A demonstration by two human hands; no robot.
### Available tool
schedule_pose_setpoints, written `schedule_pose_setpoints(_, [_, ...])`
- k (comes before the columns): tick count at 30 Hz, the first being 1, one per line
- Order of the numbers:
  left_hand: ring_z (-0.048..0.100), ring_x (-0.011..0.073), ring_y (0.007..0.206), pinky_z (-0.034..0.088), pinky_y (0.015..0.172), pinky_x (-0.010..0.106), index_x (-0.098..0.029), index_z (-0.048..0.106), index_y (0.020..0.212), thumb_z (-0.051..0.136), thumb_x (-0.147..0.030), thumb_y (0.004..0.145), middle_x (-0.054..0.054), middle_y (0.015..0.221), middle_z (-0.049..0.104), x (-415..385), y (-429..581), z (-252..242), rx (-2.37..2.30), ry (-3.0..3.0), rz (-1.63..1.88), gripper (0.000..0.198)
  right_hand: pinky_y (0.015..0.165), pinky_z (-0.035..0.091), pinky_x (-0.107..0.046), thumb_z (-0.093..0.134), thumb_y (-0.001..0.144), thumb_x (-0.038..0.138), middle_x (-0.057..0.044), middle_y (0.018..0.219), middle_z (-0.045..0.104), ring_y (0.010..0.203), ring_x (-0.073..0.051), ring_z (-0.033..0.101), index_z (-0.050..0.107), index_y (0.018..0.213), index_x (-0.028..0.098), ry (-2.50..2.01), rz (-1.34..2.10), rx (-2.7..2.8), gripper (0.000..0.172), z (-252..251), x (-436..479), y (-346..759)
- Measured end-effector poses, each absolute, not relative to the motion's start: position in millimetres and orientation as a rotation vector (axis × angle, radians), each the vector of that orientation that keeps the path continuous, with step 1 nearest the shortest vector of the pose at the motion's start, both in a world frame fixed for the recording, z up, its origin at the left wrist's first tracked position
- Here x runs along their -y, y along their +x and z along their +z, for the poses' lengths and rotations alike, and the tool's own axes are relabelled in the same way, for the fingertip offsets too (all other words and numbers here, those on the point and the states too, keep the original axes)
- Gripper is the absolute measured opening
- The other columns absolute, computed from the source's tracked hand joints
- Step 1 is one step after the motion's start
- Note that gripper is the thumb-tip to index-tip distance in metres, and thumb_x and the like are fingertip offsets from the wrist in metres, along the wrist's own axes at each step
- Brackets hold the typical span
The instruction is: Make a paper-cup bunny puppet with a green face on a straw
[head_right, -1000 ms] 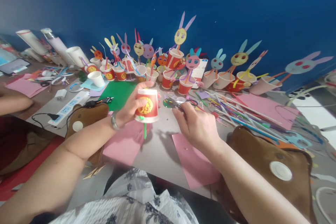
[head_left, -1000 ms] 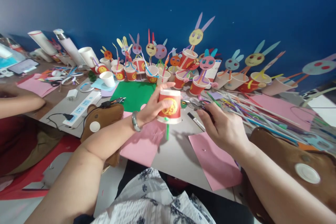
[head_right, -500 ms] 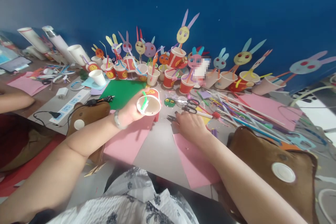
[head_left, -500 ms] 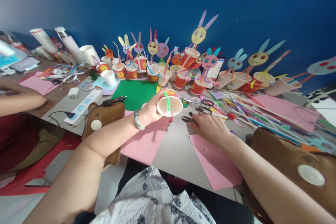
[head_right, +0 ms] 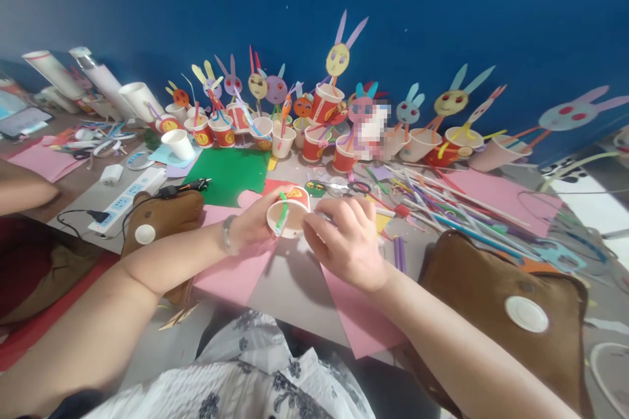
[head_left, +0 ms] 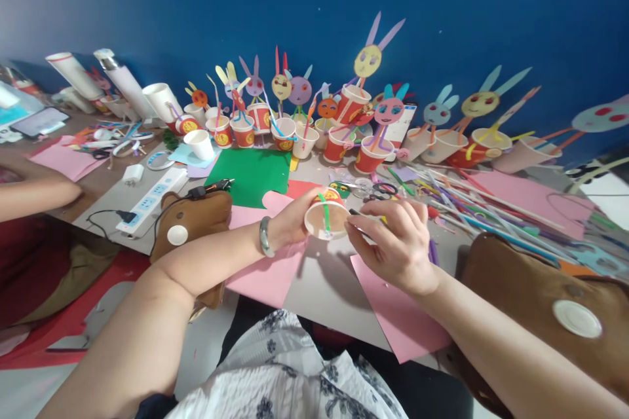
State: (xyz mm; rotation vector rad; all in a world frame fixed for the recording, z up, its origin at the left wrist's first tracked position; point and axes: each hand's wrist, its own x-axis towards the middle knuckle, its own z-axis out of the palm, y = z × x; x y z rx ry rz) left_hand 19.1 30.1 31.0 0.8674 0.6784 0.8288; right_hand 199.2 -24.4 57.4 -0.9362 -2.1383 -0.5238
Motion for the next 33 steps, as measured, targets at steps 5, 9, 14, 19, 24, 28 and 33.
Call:
schedule_pose_setpoints(5, [0.054, 0.013, 0.063, 0.042, 0.062, 0.026, -0.018, 0.059, 0.079, 0.063, -0.046, 0.082, 0.0, 0.068, 0.058, -24.6, 23.3, 25.9, -0.607, 0.681, 0.72, 0.029, 0.084, 0.037, -0.037, 0.062, 0.091, 0.021, -0.006, 0.107, 0.071, 0.093, -0.02, 0.06, 0.069, 0.098, 0.026, -0.953, -0.521, 2.24, 0.011, 53.6, 22.0, 193.9])
schedule_pose_setpoints(9, [0.055, 0.0135, 0.066, 0.043, 0.066, 0.028, -0.017, 0.06, 0.083, 0.065, -0.046, 0.083, 0.0, 0.071, 0.06, -20.2, 26.2, 23.8, -0.635, 0.691, 0.734, 0.029, 0.088, 0.037, -0.038, 0.058, 0.093, 0.02, -0.008, 0.11, 0.07, 0.102, -0.023, 0.058, 0.068, 0.089, 0.024, -0.979, -0.523, 2.249, 0.011, 52.0, 21.0, 192.8])
schedule_pose_setpoints(14, [0.053, 0.0113, 0.067, 0.04, 0.064, 0.026, -0.016, 0.06, 0.083, 0.064, -0.045, 0.087, 0.0, 0.074, 0.059, -14.2, 30.0, 24.3, -0.657, 0.691, 0.798, 0.029, 0.09, 0.037, -0.039, 0.056, 0.091, 0.017, -0.008, 0.109, 0.071, 0.103, -0.023, 0.058, 0.066, 0.084, 0.023, -0.963, -0.533, 2.239, 0.014, 50.5, 21.6, 192.6])
schedule_pose_setpoints(19, [0.046, 0.0093, 0.062, 0.036, 0.06, 0.025, -0.017, 0.054, 0.076, 0.068, -0.046, 0.084, -0.003, 0.067, 0.051, -11.4, 30.5, 27.1, -0.677, 0.712, 0.772, 0.033, 0.092, 0.036, -0.041, 0.059, 0.089, 0.015, -0.006, 0.107, 0.073, 0.104, -0.024, 0.06, 0.068, 0.084, 0.024, -0.973, -0.504, 2.24, 0.013, 48.3, 21.1, 193.4])
schedule_pose_setpoints(24, [0.05, 0.0106, 0.067, 0.037, 0.064, 0.026, -0.017, 0.055, 0.078, 0.069, -0.039, 0.083, -0.002, 0.071, 0.052, -9.6, 29.2, 30.0, -0.684, 0.689, 0.782, 0.027, 0.091, 0.038, -0.043, 0.062, 0.087, 0.015, -0.005, 0.103, 0.074, 0.1, -0.024, 0.064, 0.07, 0.086, 0.024, -0.925, -0.457, 2.211, 0.013, 46.4, 18.5, 195.0])
schedule_pose_setpoints(28, [0.052, 0.0117, 0.068, 0.039, 0.066, 0.028, -0.016, 0.057, 0.081, 0.066, -0.038, 0.084, -0.001, 0.072, 0.056, -9.4, 28.9, 31.4, -0.699, 0.66, 0.781, 0.023, 0.091, 0.039, -0.044, 0.062, 0.087, 0.017, -0.004, 0.102, 0.074, 0.1, -0.024, 0.065, 0.072, 0.088, 0.025, -0.956, -0.377, 2.212, 0.013, 44.3, 17.1, 196.1])
schedule_pose_setpoints(33, [0.053, 0.0113, 0.068, 0.039, 0.065, 0.027, -0.016, 0.06, 0.084, 0.068, -0.041, 0.082, -0.001, 0.074, 0.058, -12.0, 28.8, 27.5, -0.736, 0.652, 0.777, 0.026, 0.091, 0.04, -0.044, 0.06, 0.09, 0.019, -0.005, 0.103, 0.074, 0.098, -0.024, 0.065, 0.071, 0.091, 0.026, -0.974, -0.378, 2.226, 0.013, 43.3, 17.1, 197.4])
